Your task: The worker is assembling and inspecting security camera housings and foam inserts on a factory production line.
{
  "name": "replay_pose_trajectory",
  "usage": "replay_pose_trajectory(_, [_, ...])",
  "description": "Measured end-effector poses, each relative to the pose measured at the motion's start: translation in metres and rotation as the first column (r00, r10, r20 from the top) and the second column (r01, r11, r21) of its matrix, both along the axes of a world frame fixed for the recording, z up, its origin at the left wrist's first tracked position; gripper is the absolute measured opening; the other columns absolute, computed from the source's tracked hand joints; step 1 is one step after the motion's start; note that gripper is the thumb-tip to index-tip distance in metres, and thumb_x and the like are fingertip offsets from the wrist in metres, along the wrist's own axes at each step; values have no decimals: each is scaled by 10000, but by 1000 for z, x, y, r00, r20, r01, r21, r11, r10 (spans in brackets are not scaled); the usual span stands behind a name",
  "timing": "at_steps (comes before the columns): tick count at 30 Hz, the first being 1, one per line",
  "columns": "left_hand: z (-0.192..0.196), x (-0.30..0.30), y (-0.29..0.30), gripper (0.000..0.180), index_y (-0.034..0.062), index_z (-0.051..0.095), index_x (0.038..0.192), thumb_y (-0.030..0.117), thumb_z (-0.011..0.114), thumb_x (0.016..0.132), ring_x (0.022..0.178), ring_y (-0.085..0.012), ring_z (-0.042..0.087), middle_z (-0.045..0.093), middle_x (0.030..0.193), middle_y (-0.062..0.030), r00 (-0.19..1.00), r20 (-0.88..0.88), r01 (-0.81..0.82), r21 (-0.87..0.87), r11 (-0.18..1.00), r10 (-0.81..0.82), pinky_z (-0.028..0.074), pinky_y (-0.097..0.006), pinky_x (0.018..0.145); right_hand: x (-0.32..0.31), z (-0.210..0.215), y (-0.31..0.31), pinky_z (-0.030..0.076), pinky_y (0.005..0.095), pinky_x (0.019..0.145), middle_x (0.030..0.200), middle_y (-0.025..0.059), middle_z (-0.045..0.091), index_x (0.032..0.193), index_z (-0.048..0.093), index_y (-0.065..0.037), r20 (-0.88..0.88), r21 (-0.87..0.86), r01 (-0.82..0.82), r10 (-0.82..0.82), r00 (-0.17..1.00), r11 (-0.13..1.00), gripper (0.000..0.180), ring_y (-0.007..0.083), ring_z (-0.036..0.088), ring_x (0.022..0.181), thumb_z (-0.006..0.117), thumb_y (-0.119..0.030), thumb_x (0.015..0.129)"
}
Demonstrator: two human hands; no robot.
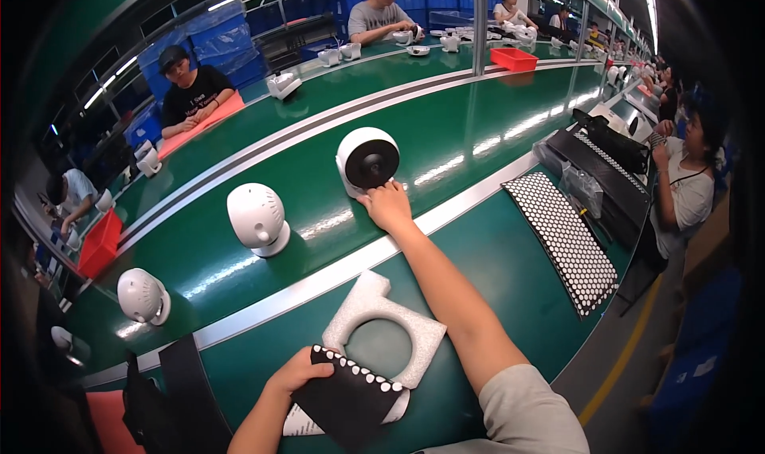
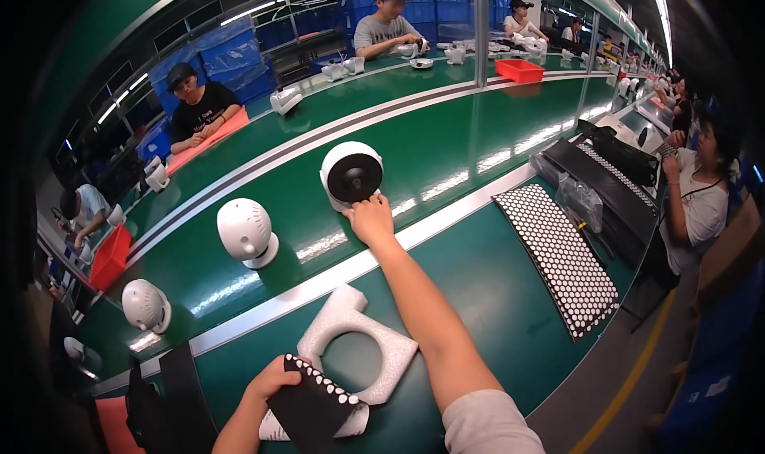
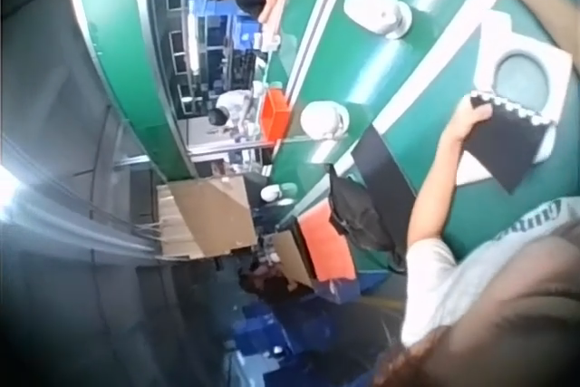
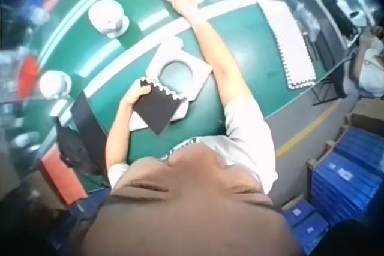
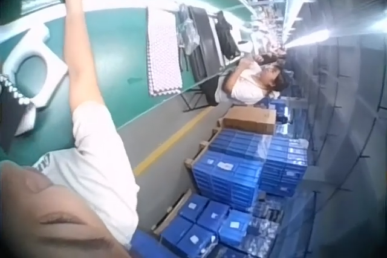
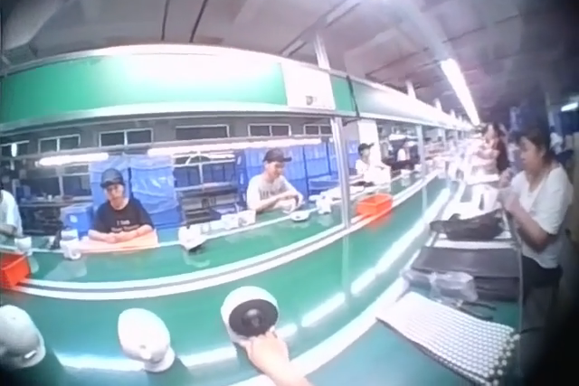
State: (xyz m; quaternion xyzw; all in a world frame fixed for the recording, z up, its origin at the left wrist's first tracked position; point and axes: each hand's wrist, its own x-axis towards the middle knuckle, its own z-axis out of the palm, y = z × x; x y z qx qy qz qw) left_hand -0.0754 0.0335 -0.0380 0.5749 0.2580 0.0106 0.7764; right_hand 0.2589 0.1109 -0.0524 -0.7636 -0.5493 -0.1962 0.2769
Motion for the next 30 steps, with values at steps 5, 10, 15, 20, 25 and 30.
replay_pose_trajectory(5, [3,0,5,394,-9,543,922,220,692,638,769,-90,522,571,831,-20,999,29,45,-27,999,-44,423,-231,714,1,2,-2,423,359,713,691,110,587,673,593,-50,17,122,50,-53,998,991,173,256,564,755,539,-199,741])
replay_pose_trajectory(10, [4,-2,12,403,4,528,974,212,674,661,789,-78,504,562,869,-8,994,45,97,-17,995,-97,419,-231,724,1,12,5,474,383,532,681,140,600,655,616,-78,41,-122,202,-199,979,972,174,274,606,621,486,-155,741])
replay_pose_trajectory(15, [14,3,10,385,-6,534,927,210,675,641,788,-87,503,555,855,-14,993,86,90,-42,995,-86,409,-222,725,13,20,-9,464,398,550,669,136,599,668,625,-90,-40,-96,280,-284,958,955,180,292,603,651,506,-194,755])
replay_pose_trajectory(20, [11,-9,10,290,4,527,886,197,634,699,771,-70,478,532,830,0,974,167,172,-94,981,-155,396,-225,714,5,20,-8,464,381,583,728,116,579,784,642,-124,28,-49,272,-271,962,961,186,280,584,672,541,-278,757])
replay_pose_trajectory(25, [15,-16,8,321,-1,539,885,221,654,683,774,-81,494,543,834,-8,986,133,109,-79,991,-98,404,-228,722,5,22,-5,465,381,580,702,109,601,782,654,-159,-43,-5,321,-321,946,947,181,278,593,661,551,-304,750])
replay_pose_trajectory(30, [12,-20,12,347,-5,540,907,228,657,677,785,-87,501,552,848,-14,985,123,132,-53,990,-125,408,-234,734,10,25,-6,467,384,582,687,109,608,753,663,-168,-141,36,372,-364,921,928,190,287,596,659,574,-334,729])
